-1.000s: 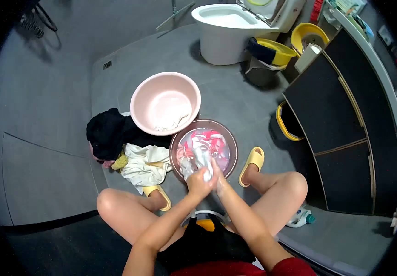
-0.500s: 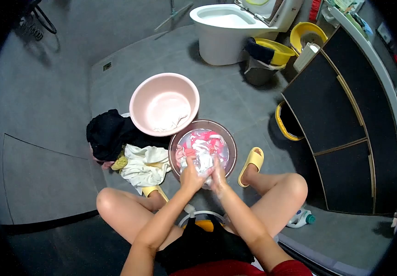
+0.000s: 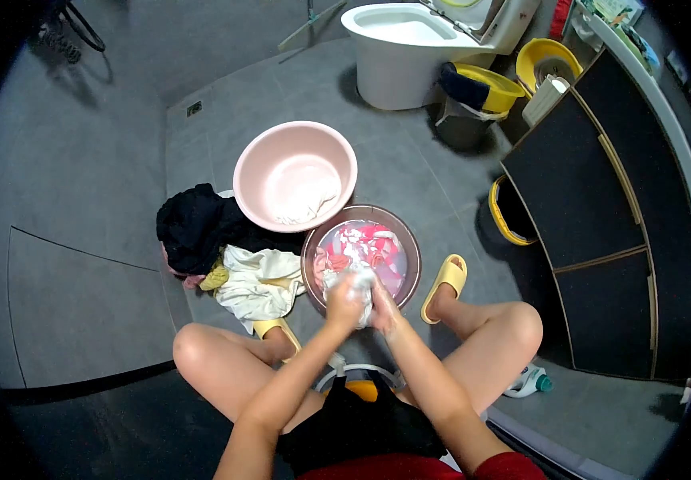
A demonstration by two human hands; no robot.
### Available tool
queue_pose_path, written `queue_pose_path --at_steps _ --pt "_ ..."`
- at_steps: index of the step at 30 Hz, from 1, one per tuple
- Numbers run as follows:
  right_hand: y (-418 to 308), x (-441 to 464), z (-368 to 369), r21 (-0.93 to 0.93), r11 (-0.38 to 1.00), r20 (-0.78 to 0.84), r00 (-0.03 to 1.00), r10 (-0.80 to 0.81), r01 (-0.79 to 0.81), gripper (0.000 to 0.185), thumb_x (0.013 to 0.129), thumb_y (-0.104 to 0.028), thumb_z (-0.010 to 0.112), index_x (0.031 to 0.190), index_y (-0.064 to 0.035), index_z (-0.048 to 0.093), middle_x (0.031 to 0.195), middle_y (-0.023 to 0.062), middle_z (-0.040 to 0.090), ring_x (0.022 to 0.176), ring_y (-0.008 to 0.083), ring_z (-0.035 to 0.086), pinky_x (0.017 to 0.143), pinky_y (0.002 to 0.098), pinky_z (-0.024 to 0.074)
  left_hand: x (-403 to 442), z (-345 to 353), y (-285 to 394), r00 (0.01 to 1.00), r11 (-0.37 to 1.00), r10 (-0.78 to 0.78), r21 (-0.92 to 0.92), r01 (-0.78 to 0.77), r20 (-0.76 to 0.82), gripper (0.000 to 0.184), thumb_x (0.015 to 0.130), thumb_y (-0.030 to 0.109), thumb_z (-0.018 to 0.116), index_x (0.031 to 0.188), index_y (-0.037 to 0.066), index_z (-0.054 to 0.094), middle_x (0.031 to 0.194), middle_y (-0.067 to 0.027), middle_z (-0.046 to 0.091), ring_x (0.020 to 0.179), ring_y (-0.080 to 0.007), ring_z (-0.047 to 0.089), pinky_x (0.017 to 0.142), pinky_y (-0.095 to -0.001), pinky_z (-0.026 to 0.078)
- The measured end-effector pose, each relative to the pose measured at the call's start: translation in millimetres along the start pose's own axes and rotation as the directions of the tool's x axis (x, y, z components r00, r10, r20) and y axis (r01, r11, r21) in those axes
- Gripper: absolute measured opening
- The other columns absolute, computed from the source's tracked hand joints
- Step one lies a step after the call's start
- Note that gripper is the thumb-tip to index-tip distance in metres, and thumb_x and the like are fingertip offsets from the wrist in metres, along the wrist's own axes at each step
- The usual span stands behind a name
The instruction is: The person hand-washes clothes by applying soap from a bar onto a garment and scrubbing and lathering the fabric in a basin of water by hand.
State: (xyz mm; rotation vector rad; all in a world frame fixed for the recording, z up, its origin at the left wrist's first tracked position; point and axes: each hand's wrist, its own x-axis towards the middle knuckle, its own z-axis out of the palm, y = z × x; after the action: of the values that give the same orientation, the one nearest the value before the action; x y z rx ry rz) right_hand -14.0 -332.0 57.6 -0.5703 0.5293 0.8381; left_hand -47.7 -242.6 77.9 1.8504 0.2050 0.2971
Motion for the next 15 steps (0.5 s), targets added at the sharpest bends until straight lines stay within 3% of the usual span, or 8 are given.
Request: queue_pose_path --at_steps 1,2,4,5,7,10,11,15 --pt "-7.7 9.2 -11.0 0.0 0.998 0.167 0.984 0.059 -0.059 0.042 0.084 -0.043 0.045 0.102 -0.0073 0.055 0.093 0.0096 0.061 0.082 0.0208 0.06 0.074 0.0346 0.0487 -12.3 7.0 14.4 0.985 0.97 0.17 0.171 -0.173 0.031 0.026 0.067 0.013 0.055 0.092 0.008 0.058 0.081 -0.0175 0.057 0.074 -0.0355 0.056 0.066 -0.0402 0.046" --pt "-13.4 9.4 -17.7 0.223 0.937 0.643 0.763 0.066 -0.269 0.04 0.083 -0.04 0.05 0.1 -0.0042 0.056 0.089 0.0114 0.061 0.08 0.0216 0.06 0.072 0.0356 0.0487 -22.9 12.1 37.7 0.97 0.944 0.239 0.227 -0.241 0.036 0.021 0.066 0.023 0.059 0.081 0.009 0.06 0.074 -0.0161 0.058 0.064 -0.0365 0.055 0.058 -0.042 0.045" --pt "-10.3 -21.2 17.8 -0.122 0.991 -0.176 0.981 -0.08 0.058 0.033 0.083 -0.037 0.053 0.1 -0.0093 0.056 0.074 0.0037 0.058 0.066 0.0162 0.056 0.059 0.029 0.0475 -28.5 12.0 22.7 0.941 0.885 0.293 0.327 -0.333 0.167 0.017 0.067 0.027 0.06 0.068 0.01 0.06 0.062 -0.0147 0.056 0.053 -0.035 0.054 0.051 -0.0419 0.043" --pt "5.7 -20.2 17.9 -0.158 0.979 -0.25 0.954 -0.167 0.13 0.033 0.083 -0.036 0.054 0.1 -0.0076 0.056 0.076 0.0041 0.058 0.066 0.0162 0.056 0.058 0.029 0.047 -19.7 10.5 4.9 0.984 0.922 0.168 0.345 -0.178 0.059 0.019 0.067 0.028 0.061 0.063 0.01 0.058 0.058 -0.0146 0.055 0.051 -0.0342 0.053 0.048 -0.0417 0.042" --pt "19.3 -20.8 29.2 -0.297 0.92 -0.31 0.886 -0.345 0.254 0.036 0.084 -0.036 0.052 0.1 -0.0037 0.055 0.083 0.0056 0.057 0.07 0.017 0.056 0.059 0.0307 0.0468 15.8 -2.5 -12.1 0.99 0.946 0.04 0.325 0.006 -0.135 0.021 0.069 0.026 0.06 0.058 0.009 0.057 0.051 -0.0143 0.052 0.047 -0.0328 0.051 0.045 -0.0416 0.039" --pt "11.0 -11.5 3.7 -0.399 0.9 -0.207 0.939 -0.274 0.175 0.04 0.084 -0.037 0.05 0.103 -0.002 0.054 0.087 0.0071 0.058 0.073 0.0175 0.057 0.062 0.0308 0.0471 -6.4 6.2 -1.3 0.953 0.807 0.3 0.54 -0.239 -0.027 0.02 0.069 0.023 0.058 0.057 0.007 0.055 0.049 -0.0137 0.049 0.043 -0.0329 0.048 0.043 -0.0421 0.038" --pt "11.7 4.0 -19.1 -0.301 0.911 -0.069 0.946 -0.316 0.282 0.043 0.085 -0.036 0.048 0.108 -0.0002 0.052 0.092 0.0088 0.058 0.076 0.0177 0.057 0.064 0.0297 0.0467 -8.4 8.4 10.0 0.857 0.799 0.515 0.377 -0.469 -0.024 0.018 0.068 0.019 0.057 0.056 0.006 0.054 0.05 -0.0137 0.049 0.045 -0.033 0.047 0.045 -0.0419 0.038" --pt "9.1 -33.9 35.5 -0.461 0.878 -0.234 0.936 -0.263 0.132 0.04 0.084 -0.029 0.049 0.11 0.002 0.05 0.096 0.0092 0.057 0.082 0.0167 0.056 0.067 0.0278 0.0454 17.6 -7.9 -15.0 0.995 0.929 0.052 0.37 -0.017 -0.085 0.018 0.074 0.018 0.055 0.062 0.004 0.056 0.062 -0.0145 0.056 0.054 -0.0302 0.055 0.05 -0.0402 0.042"
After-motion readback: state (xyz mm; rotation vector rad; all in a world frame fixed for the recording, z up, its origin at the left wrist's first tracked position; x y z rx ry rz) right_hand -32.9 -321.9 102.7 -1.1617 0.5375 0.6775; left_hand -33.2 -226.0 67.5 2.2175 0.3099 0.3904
